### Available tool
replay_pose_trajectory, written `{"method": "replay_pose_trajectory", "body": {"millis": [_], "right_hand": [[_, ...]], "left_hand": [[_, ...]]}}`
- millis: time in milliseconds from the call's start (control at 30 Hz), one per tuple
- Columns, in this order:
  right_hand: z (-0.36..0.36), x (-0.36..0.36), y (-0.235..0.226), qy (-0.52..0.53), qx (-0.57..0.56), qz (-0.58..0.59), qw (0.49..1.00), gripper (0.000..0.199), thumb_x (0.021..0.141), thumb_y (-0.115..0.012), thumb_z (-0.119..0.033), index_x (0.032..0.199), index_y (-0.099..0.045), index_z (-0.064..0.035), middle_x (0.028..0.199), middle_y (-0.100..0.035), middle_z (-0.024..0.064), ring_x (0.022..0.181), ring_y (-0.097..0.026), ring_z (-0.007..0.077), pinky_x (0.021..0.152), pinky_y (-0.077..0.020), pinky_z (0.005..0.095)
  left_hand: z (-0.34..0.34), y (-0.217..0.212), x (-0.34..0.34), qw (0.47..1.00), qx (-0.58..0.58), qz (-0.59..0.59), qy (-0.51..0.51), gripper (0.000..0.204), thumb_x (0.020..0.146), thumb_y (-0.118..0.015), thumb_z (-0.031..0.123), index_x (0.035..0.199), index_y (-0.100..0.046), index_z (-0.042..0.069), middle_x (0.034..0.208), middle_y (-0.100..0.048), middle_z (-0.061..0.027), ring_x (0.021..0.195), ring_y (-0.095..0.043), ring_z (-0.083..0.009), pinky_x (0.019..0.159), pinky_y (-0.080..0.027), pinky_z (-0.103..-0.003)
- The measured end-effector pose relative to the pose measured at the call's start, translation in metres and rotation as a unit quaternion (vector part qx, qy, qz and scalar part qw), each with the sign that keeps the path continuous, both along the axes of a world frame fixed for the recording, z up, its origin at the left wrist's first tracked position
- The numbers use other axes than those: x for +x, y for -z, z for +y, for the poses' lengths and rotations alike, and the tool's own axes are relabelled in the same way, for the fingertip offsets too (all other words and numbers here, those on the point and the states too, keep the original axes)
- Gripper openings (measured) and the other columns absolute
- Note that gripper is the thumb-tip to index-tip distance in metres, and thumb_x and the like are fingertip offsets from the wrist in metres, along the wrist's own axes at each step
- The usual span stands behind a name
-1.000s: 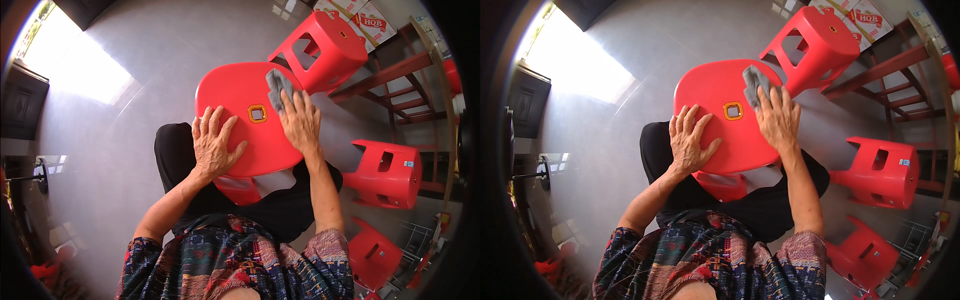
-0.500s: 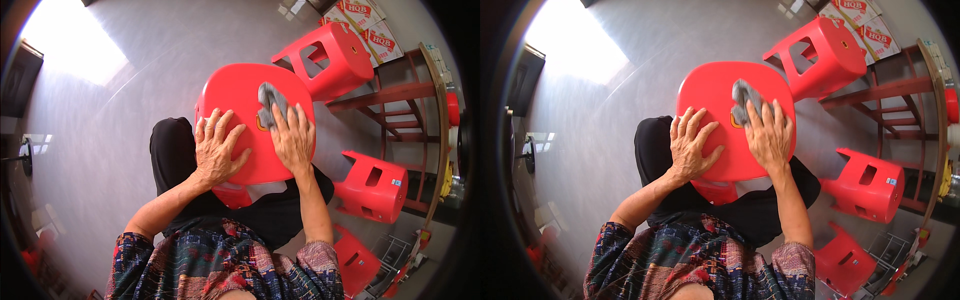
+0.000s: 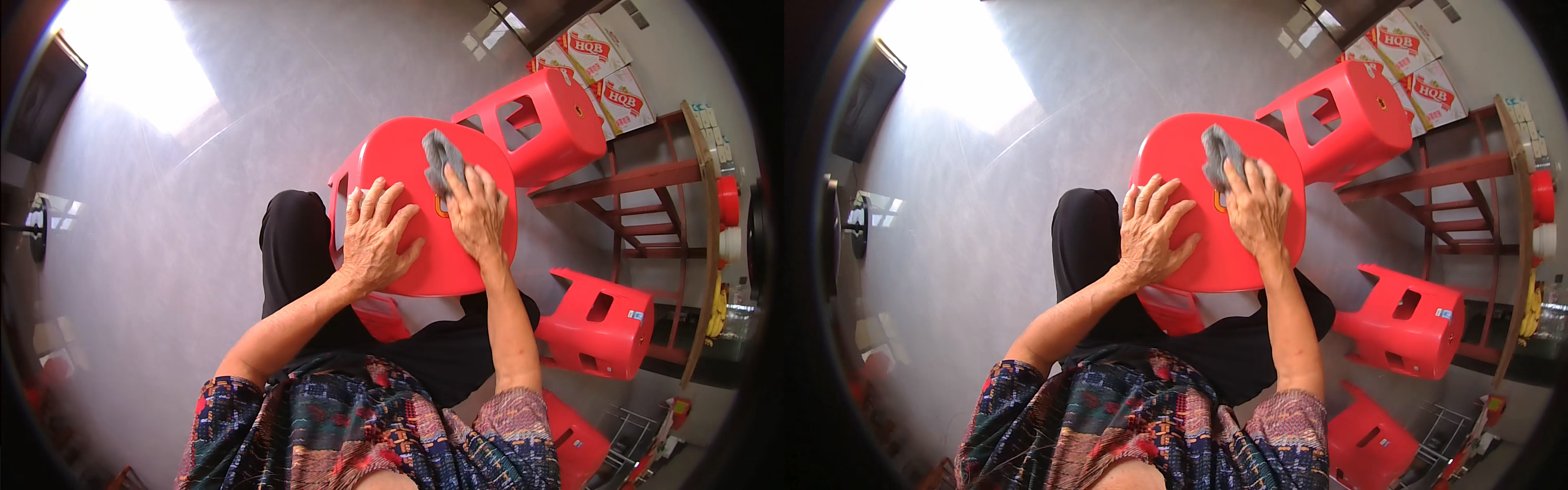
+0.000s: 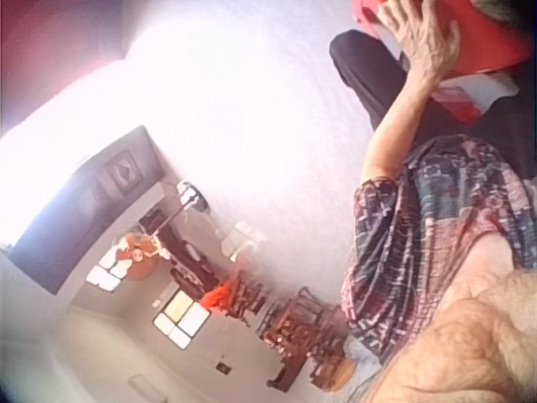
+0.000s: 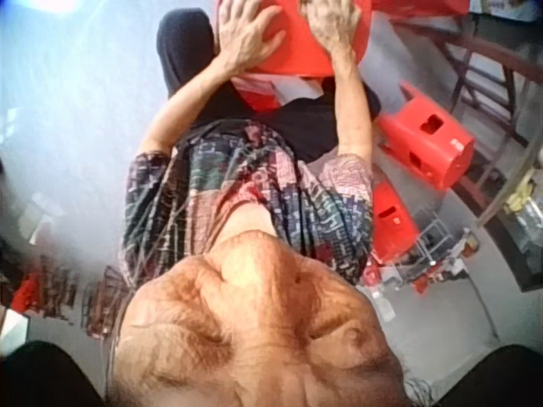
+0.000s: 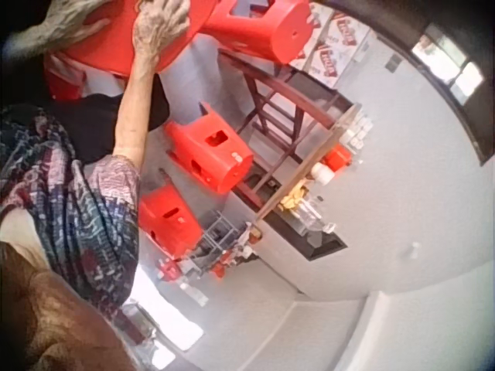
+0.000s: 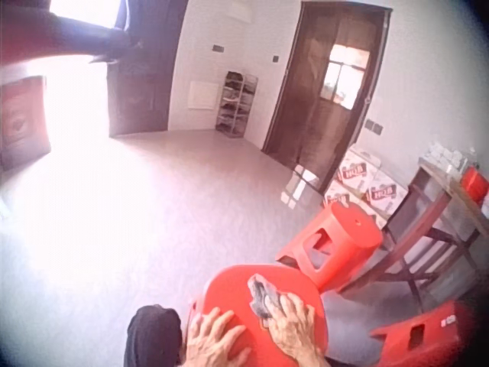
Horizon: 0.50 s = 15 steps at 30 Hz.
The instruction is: The person wipes a red plastic basin and places it on a table. They then sit on the floor and wipe several red plastic stools with a gray cloth, cleaning the top, sides, and legs of each stool individually.
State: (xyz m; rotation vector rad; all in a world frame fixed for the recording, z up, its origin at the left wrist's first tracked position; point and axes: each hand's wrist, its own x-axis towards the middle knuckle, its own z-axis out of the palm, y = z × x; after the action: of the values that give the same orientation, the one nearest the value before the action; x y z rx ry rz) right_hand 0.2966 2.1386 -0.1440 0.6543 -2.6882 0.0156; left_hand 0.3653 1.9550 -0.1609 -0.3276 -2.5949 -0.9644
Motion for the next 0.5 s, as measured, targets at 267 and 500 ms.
{"method": "replay_pose_trajectory", "body": {"millis": [267,500], "right_hand": [[0.003,0.042,-0.024,0.037,0.003,-0.122,0.992,0.035,0.073,-0.059,-0.014,0.108,-0.064,-0.0186,0.099,-0.053,0.0056,0.09,-0.051,0.0233,0.069,-0.0411,0.0427],[-0.005,0.016,-0.027,0.056,-0.086,-0.225,0.969,0.025,0.079,-0.053,-0.011,0.099,-0.066,-0.0063,0.09,-0.056,0.0092,0.085,-0.057,0.027,0.076,-0.046,0.0363]], "left_hand": [[-0.002,0.0,0.003,1.0,0.009,0.0,-0.003,0.043,0.069,-0.072,0.026,0.108,-0.06,0.014,0.132,-0.044,-0.0103,0.13,-0.032,-0.0323,0.107,-0.021,-0.05],[-0.001,0.0,0.001,1.0,0.022,0.007,-0.005,0.04,0.069,-0.072,0.025,0.106,-0.061,0.013,0.13,-0.045,-0.0101,0.129,-0.033,-0.0322,0.107,-0.021,-0.05]]}}
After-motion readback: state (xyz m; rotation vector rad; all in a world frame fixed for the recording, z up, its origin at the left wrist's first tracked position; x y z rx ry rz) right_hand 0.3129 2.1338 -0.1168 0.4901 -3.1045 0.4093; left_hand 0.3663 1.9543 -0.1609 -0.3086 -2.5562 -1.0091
